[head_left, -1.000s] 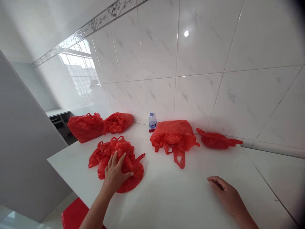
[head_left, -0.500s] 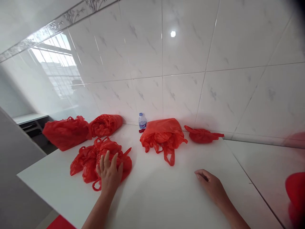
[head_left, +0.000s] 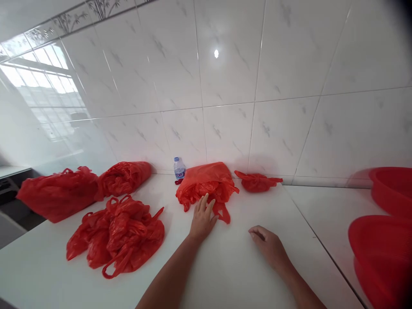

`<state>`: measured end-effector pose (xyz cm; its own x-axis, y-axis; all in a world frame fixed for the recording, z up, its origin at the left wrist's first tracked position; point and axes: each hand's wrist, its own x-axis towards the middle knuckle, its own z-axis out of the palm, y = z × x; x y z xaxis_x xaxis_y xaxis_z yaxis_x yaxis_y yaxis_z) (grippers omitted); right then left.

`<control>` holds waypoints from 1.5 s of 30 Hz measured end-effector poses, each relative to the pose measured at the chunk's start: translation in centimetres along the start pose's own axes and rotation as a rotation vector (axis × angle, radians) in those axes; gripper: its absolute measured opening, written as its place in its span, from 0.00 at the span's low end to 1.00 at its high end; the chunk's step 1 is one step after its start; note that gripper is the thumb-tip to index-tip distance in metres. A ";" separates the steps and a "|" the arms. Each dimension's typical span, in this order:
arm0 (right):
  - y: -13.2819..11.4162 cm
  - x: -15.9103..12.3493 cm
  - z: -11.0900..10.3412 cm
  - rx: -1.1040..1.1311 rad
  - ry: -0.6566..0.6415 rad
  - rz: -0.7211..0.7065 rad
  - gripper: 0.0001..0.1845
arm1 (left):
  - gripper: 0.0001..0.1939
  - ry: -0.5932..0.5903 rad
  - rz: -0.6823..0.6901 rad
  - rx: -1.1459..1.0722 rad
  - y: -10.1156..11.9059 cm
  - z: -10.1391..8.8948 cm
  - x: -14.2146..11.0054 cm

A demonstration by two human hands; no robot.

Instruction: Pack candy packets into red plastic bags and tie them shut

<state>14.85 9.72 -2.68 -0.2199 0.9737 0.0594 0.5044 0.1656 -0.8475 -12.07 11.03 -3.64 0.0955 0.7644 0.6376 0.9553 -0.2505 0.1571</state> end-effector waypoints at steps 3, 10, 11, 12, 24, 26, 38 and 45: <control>0.1 0.1 0.1 0.000 0.011 -0.005 0.13 | 0.28 -0.001 0.048 0.020 1.1 0.8 1.8; 0.4 0.4 0.4 -0.001 0.052 -0.020 0.11 | 0.21 -0.087 0.120 0.048 3.6 2.3 4.0; 0.4 0.4 0.4 0.006 0.056 -0.022 0.11 | 0.23 -0.120 0.098 0.031 3.9 2.7 4.2; 0.4 0.5 0.4 0.013 0.062 -0.026 0.11 | 0.26 -0.150 0.063 0.008 4.1 3.1 4.3; 0.5 0.7 0.7 0.006 0.167 -0.071 0.13 | 0.17 -0.237 0.054 -0.162 4.8 3.2 3.9; 0.5 0.8 0.9 -0.038 0.268 -0.121 0.21 | 0.17 -0.247 0.097 -0.201 5.3 2.9 3.2; 0.5 1.1 0.7 -0.247 0.217 -0.286 0.15 | 0.12 -0.141 -0.057 -0.168 5.3 2.8 2.7; 1.5 1.7 -1.7 0.114 0.513 0.069 0.12 | 0.13 -0.074 -0.179 -0.070 3.7 2.7 3.1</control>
<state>16.62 11.89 -2.99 0.2614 0.9380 0.2277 0.4034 0.1082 -0.9086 -7.52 14.14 -3.14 -0.0508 0.8413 0.5381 0.9372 -0.1460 0.3168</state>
